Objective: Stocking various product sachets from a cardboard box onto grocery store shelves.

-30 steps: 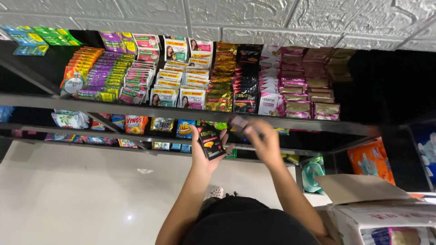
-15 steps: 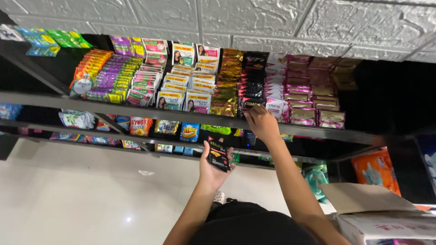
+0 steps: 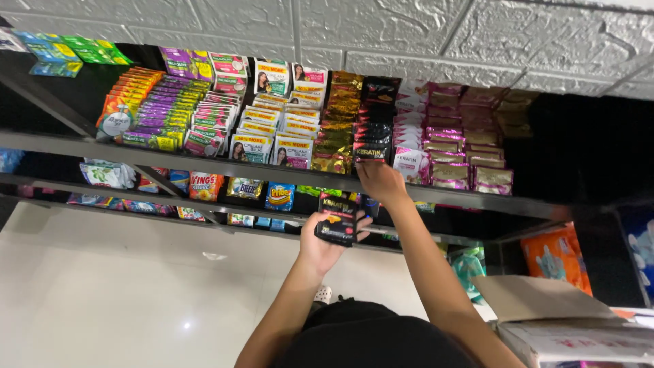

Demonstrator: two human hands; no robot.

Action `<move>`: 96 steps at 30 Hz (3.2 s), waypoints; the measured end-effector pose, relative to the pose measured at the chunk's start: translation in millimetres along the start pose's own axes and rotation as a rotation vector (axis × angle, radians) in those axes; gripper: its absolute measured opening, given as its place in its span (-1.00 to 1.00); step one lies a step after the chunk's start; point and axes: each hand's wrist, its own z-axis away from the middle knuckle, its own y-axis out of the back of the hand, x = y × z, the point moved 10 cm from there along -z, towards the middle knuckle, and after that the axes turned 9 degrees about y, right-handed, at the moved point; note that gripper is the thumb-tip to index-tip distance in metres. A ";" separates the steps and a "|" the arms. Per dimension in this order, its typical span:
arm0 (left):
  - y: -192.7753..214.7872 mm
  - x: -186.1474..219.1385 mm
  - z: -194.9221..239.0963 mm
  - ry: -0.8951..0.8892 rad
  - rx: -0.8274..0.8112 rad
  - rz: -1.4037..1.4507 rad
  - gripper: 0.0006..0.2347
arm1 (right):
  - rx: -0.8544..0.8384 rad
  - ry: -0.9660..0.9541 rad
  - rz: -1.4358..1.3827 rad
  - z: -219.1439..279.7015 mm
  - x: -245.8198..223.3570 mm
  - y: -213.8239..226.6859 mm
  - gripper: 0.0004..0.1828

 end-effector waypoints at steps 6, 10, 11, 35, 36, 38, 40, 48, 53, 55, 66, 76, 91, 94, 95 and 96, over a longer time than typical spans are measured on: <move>76.5 6.2 -26.7 -0.055 0.153 0.035 -0.77 | 0.404 0.440 -0.133 37.9 -36.5 42.4 -0.74; 50.7 24.5 -20.1 -0.204 0.201 -0.124 -0.81 | 0.167 0.383 -0.475 57.4 -62.7 55.7 -0.47; 55.1 29.9 -21.3 -0.252 0.241 -0.215 -0.80 | 0.024 0.117 -0.623 52.2 -36.6 31.9 -0.50; 77.4 43.5 -1.8 -0.349 0.412 -0.313 -0.67 | -0.045 0.134 -0.061 -47.9 80.1 -71.4 -0.72; 76.6 42.9 -3.9 -0.341 0.410 -0.305 -0.68 | -0.070 0.198 -0.104 -56.3 81.4 -79.8 -0.70; 80.6 44.7 -10.0 -0.343 0.409 -0.317 -0.69 | -0.089 0.180 -0.092 -71.9 98.6 -95.6 -0.73; 83.1 47.0 -14.9 -0.338 0.417 -0.327 -0.70 | -0.116 0.156 -0.085 -74.7 101.2 -100.6 -0.75; 15.4 105.4 -45.1 -0.533 0.315 -0.642 -0.71 | -0.032 0.191 -0.281 -46.3 63.1 -36.9 -0.75; -3.5 120.7 -114.4 -0.546 0.331 -1.028 -0.73 | 0.169 0.050 -0.840 -15.4 34.7 27.3 -0.74; -3.6 119.8 -139.2 -0.572 0.318 -1.119 -0.71 | 0.209 0.177 -0.820 -12.8 37.5 30.1 -0.67; -4.4 107.9 -167.3 -0.627 0.412 -1.867 -0.80 | 0.298 0.111 -0.249 -0.9 93.3 15.4 -0.69; -25.1 99.3 -153.7 -0.604 0.639 -2.050 -0.51 | 0.219 0.210 -0.093 -12.7 71.4 -9.3 -0.82; -30.2 88.9 -139.7 -0.705 0.469 -2.224 -0.63 | 0.155 0.085 -0.071 -31.9 74.5 -52.2 -0.81; -28.3 82.8 -134.9 -0.699 0.427 -2.276 -0.53 | 0.236 0.121 -0.102 -22.9 57.3 -36.7 -0.82; -36.4 82.7 -126.9 -0.812 0.381 -2.216 -0.54 | 0.153 0.066 -0.061 -18.8 49.4 -32.5 -0.85; -44.1 82.4 -118.6 -0.921 0.335 -2.150 -0.55 | 0.069 0.011 -0.022 -13.9 42.4 -27.9 -0.87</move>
